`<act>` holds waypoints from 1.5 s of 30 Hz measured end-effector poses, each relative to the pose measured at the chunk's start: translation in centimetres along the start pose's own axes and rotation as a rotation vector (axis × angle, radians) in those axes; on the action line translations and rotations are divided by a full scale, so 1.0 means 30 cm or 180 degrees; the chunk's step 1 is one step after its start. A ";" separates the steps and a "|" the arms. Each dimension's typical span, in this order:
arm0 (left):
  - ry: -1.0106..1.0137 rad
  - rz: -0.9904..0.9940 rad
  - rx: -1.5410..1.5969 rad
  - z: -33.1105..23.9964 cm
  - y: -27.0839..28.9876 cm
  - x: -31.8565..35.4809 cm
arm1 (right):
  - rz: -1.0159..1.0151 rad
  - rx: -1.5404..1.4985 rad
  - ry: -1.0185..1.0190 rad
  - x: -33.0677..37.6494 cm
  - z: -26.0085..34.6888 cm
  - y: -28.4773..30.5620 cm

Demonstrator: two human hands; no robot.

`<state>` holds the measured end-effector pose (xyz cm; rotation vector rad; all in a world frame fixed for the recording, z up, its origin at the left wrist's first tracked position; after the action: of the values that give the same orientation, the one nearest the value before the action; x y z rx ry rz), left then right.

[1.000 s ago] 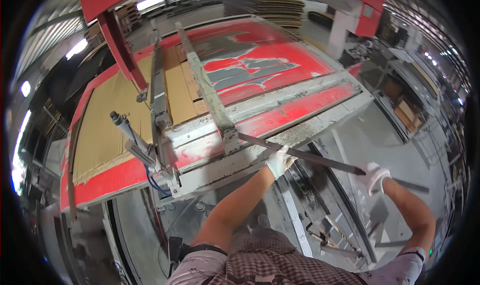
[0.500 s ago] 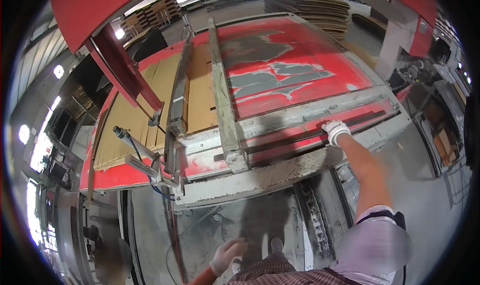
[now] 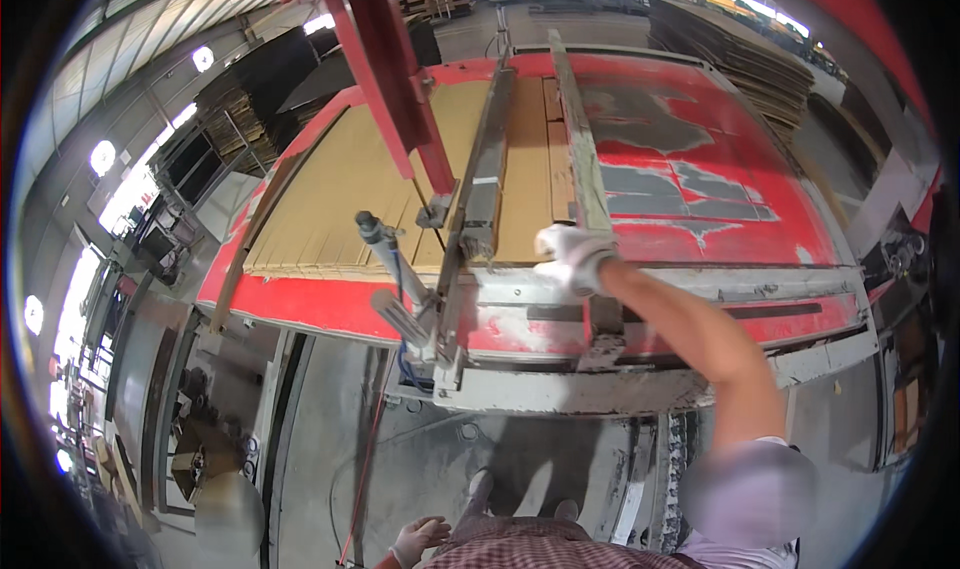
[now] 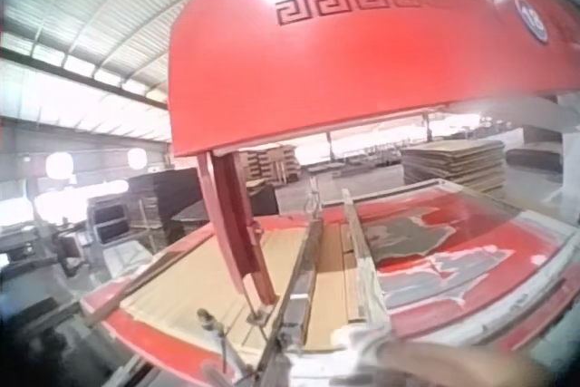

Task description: Bundling, labeling, and adjusting machinery for wooden slats in a manufacturing facility.

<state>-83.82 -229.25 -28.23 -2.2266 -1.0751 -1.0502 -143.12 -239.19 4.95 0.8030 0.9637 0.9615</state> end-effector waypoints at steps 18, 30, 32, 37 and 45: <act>-0.0555 0.0424 0.0059 -0.475 0.339 -0.472 | -0.0578 0.0901 -0.3042 -0.260 -0.461 -0.372; -0.0790 0.3207 -0.0934 -0.555 -0.317 -0.189 | 0.0595 -0.4563 -0.3664 0.684 0.591 -0.191; -0.0541 0.3723 -0.1043 -0.548 -0.488 -0.077 | 0.1615 -0.4091 -0.3530 1.134 0.754 -0.274; -0.0033 0.4403 0.1001 -0.585 -0.779 0.056 | 0.1492 -0.1852 -0.3656 1.686 1.223 -0.308; 0.0431 0.3098 -0.1083 0.148 -0.637 0.062 | -0.0006 -0.1207 -0.4369 1.922 1.463 -0.299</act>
<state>-96.43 -214.11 -28.16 -2.4132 0.3065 -0.9212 -85.56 -195.21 -4.15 0.8847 -0.3978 0.3654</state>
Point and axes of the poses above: each hand's wrist, its own x-axis away from the middle knuckle, its own y-axis out of the back of the hand, z = x × y, the point moved 9 cm from there along -x, towards the middle knuckle, and after that the axes turned 4 degrees about -z, right-handed, at the moved point
